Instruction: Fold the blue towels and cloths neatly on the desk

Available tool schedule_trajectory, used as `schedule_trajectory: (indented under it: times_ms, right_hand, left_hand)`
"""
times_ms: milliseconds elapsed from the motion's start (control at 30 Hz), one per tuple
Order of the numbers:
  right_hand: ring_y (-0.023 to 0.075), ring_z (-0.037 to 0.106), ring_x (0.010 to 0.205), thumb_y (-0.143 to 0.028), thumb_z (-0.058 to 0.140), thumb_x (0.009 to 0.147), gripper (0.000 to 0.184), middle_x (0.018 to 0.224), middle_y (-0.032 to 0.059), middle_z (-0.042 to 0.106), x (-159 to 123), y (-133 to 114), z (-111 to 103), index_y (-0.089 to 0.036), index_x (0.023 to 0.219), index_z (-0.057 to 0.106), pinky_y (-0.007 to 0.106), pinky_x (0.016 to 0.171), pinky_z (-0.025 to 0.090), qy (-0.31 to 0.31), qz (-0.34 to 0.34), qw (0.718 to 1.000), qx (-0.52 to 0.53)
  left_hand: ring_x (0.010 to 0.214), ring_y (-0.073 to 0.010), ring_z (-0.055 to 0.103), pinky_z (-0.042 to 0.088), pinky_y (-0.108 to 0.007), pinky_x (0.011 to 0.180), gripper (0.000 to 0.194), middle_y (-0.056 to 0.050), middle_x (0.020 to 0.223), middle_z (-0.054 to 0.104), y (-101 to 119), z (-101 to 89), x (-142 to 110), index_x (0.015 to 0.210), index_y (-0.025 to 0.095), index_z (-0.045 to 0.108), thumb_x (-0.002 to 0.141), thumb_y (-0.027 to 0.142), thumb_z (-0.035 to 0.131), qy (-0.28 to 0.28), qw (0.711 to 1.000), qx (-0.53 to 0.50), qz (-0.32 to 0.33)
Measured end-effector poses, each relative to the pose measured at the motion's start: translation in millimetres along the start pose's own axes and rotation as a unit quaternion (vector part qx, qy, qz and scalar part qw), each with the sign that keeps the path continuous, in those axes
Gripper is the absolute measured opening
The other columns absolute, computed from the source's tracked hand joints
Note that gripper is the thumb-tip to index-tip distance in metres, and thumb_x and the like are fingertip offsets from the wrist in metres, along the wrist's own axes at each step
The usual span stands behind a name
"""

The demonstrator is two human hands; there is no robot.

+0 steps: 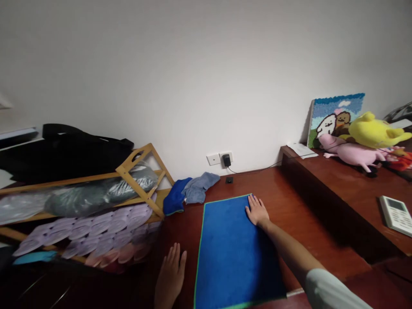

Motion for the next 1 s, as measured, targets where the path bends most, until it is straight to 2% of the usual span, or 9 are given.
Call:
schedule_trajectory:
  times_ms: [100, 267, 467, 600, 667, 733, 800, 900, 1000]
  right_hand:
    - [0.0172, 0.001, 0.160, -0.050, 0.013, 0.104, 0.073, 0.174, 0.0033, 0.008, -2.6, -1.7, -2.8, -0.012, 0.166, 0.010, 0.037, 0.127, -0.006, -0.013, 0.010, 1.000, 0.006]
    - [0.0196, 0.005, 0.160, -0.047, 0.011, 0.104, 0.070, 0.174, 0.0042, 0.009, -29.3, -5.2, -12.1, -0.014, 0.166, 0.012, 0.041, 0.127, 0.002, -0.013, 0.042, 0.999, 0.008]
    - [0.0196, 0.003, 0.160, -0.050, 0.011, 0.104, 0.074, 0.174, 0.0045, 0.009, -70.0, -1.9, 3.1, -0.011, 0.166, 0.012, 0.040, 0.128, -0.001, -0.007, 0.024, 1.000, 0.000]
    - [0.0189, 0.001, 0.160, -0.048, 0.011, 0.104, 0.072, 0.173, 0.0031, 0.007, -75.3, -4.7, 3.4, -0.012, 0.166, 0.012, 0.042, 0.128, -0.004, -0.002, 0.009, 1.000, 0.013]
    - [0.0190, 0.002, 0.160, -0.047, 0.011, 0.104, 0.071, 0.173, 0.0033, 0.009, -75.1, -7.5, 0.4, -0.012, 0.166, 0.014, 0.043, 0.128, -0.004, -0.002, 0.000, 1.000, 0.023]
    - [0.0194, 0.003, 0.160, -0.046, 0.011, 0.104, 0.071, 0.173, 0.0041, 0.012, -75.1, -8.3, -2.4, -0.011, 0.166, 0.015, 0.044, 0.128, -0.004, -0.003, 0.000, 1.000, 0.027]
    - [0.0197, 0.004, 0.160, -0.046, 0.011, 0.104, 0.071, 0.173, 0.0048, 0.012, -75.5, -7.8, -4.1, -0.010, 0.165, 0.016, 0.044, 0.128, -0.004, -0.002, 0.001, 1.000, 0.024]
    - [0.0199, 0.004, 0.160, -0.045, 0.010, 0.104, 0.071, 0.173, 0.0054, 0.011, -75.3, -7.4, -3.2, -0.009, 0.165, 0.015, 0.044, 0.129, -0.003, -0.003, -0.005, 1.000, 0.016]
    - [0.0197, 0.003, 0.160, -0.045, 0.010, 0.104, 0.071, 0.173, 0.0055, 0.011, -73.7, -6.8, 1.3, -0.010, 0.165, 0.014, 0.044, 0.129, -0.002, -0.007, -0.011, 1.000, 0.008]
  left_hand:
    - [0.144, -0.0285, 0.050, 0.039, -0.050, 0.121, 0.064, -0.013, 0.150, 0.060, 1.2, -13.3, -14.0, 0.142, 0.013, 0.060, 0.099, 0.049, 0.029, 0.029, 0.999, 0.001, -0.046]
    - [0.140, -0.0288, 0.055, 0.041, -0.047, 0.120, 0.070, -0.015, 0.148, 0.061, 14.3, -24.6, 0.9, 0.139, 0.008, 0.062, 0.097, 0.051, 0.026, 0.038, 0.998, -0.006, -0.053]
    - [0.142, -0.0287, 0.053, 0.038, -0.047, 0.122, 0.069, -0.015, 0.149, 0.060, 7.4, -20.9, -0.9, 0.138, 0.009, 0.062, 0.095, 0.050, 0.027, 0.052, 0.997, -0.008, -0.055]
    - [0.142, -0.0303, 0.052, 0.039, -0.050, 0.121, 0.070, -0.016, 0.148, 0.060, -0.7, -14.3, 3.6, 0.140, 0.008, 0.060, 0.096, 0.050, 0.024, 0.019, 0.997, -0.009, -0.077]
    - [0.144, -0.0317, 0.050, 0.040, -0.051, 0.120, 0.072, -0.019, 0.150, 0.059, 11.4, -17.2, 15.4, 0.142, 0.006, 0.057, 0.097, 0.050, 0.022, 0.012, 0.995, -0.009, -0.094]
    - [0.149, -0.0304, 0.043, 0.037, -0.048, 0.122, 0.075, -0.020, 0.156, 0.052, 53.5, -21.1, 34.4, 0.148, 0.003, 0.051, 0.101, 0.051, 0.019, 0.012, 0.997, -0.019, -0.068]
    - [0.154, -0.0260, 0.034, 0.030, -0.044, 0.126, 0.072, -0.016, 0.163, 0.042, 125.9, -18.3, 56.3, 0.156, 0.008, 0.042, 0.104, 0.053, 0.018, -0.005, 0.999, -0.038, 0.016]
    - [0.156, -0.0236, 0.028, 0.026, -0.046, 0.128, 0.067, -0.009, 0.168, 0.033, 237.5, 4.2, 80.2, 0.161, 0.016, 0.035, 0.106, 0.051, 0.020, -0.079, 0.988, -0.055, 0.122]
    - [0.157, -0.0254, 0.026, 0.025, -0.048, 0.128, 0.067, -0.011, 0.168, 0.031, 289.6, 31.6, 90.1, 0.161, 0.015, 0.034, 0.106, 0.051, 0.021, -0.136, 0.982, -0.033, 0.126]
Point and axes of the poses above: each hand's wrist, its own x-axis towards the middle knuckle, its own z-axis out of the palm, y = z × x, the point moved 9 cm from there along x, towards the middle knuckle
